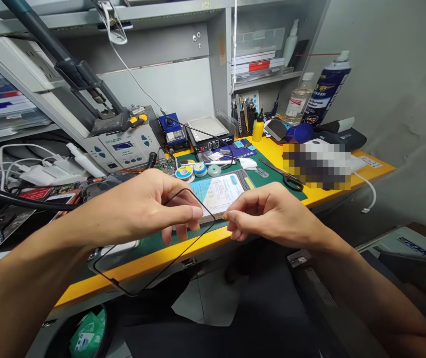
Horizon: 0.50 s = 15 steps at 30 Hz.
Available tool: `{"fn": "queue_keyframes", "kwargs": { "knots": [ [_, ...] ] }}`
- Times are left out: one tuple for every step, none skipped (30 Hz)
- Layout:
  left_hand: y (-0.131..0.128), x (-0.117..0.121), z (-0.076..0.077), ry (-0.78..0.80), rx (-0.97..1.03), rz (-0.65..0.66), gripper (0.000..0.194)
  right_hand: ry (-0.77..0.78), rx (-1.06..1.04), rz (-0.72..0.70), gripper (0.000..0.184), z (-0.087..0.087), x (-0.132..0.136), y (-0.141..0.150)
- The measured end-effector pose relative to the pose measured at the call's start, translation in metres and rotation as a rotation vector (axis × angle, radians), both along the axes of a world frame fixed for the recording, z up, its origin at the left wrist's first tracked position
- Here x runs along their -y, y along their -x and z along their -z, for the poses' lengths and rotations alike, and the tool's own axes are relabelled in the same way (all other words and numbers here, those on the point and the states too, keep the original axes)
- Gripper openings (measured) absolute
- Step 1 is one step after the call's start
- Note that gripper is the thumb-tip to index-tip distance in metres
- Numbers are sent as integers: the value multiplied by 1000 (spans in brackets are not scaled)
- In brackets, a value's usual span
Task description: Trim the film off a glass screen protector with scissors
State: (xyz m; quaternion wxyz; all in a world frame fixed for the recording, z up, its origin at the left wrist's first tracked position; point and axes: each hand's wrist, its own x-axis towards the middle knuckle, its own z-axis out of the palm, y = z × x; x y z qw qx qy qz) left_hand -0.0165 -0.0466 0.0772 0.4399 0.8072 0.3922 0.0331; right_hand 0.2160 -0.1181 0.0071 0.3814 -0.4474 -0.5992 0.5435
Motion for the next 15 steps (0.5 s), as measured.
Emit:
{"fn": "queue_keyframes", "kwargs": {
  "knots": [
    [1, 0, 0, 5, 26, -11, 24, 14, -24, 5, 14, 0, 1, -3],
    [2, -1, 1, 16, 50, -25, 22, 15, -31, 15, 17, 0, 2, -7],
    [2, -1, 1, 34, 74, -39, 19, 7, -18, 36, 21, 0, 3, -13],
    [3, -1, 1, 54, 102, -50, 17, -16, 19, 77, 24, 0, 4, -21],
    [4, -1, 2, 76, 132, -56, 15, -56, 86, 140, 27, -1, 5, -30],
    [5, -1, 3, 97, 166, -57, 14, -102, 186, 231, 29, 0, 4, -42],
    [6, -1, 4, 115, 201, -56, 15, -173, 320, 348, 33, 1, 3, -55],
    [7, 0, 6, 130, 235, -58, 15, -243, 497, 471, 37, 3, 0, -68],
    [8, 0, 8, 146, 273, -66, 16, -290, 710, 582, 40, 5, -5, -82],
    [9, 1, 11, 164, 315, -74, 16, -286, 943, 617, 39, 9, -10, -95],
    [9, 2, 15, 185, 360, -89, 15, -243, 1148, 578, 37, 13, -17, -107],
    [9, 2, 19, 208, 406, -111, 14, -205, 1213, 538, 35, 18, -23, -118],
    [8, 3, 23, 230, 452, -139, 13, -175, 1256, 507, 33, 22, -30, -126],
    [7, 3, 27, 250, 492, -175, 12, -154, 1286, 482, 32, 26, -35, -132],
    [6, 4, 31, 268, 530, -207, 12, -145, 1296, 469, 31, 30, -40, -136]
  ]
}}
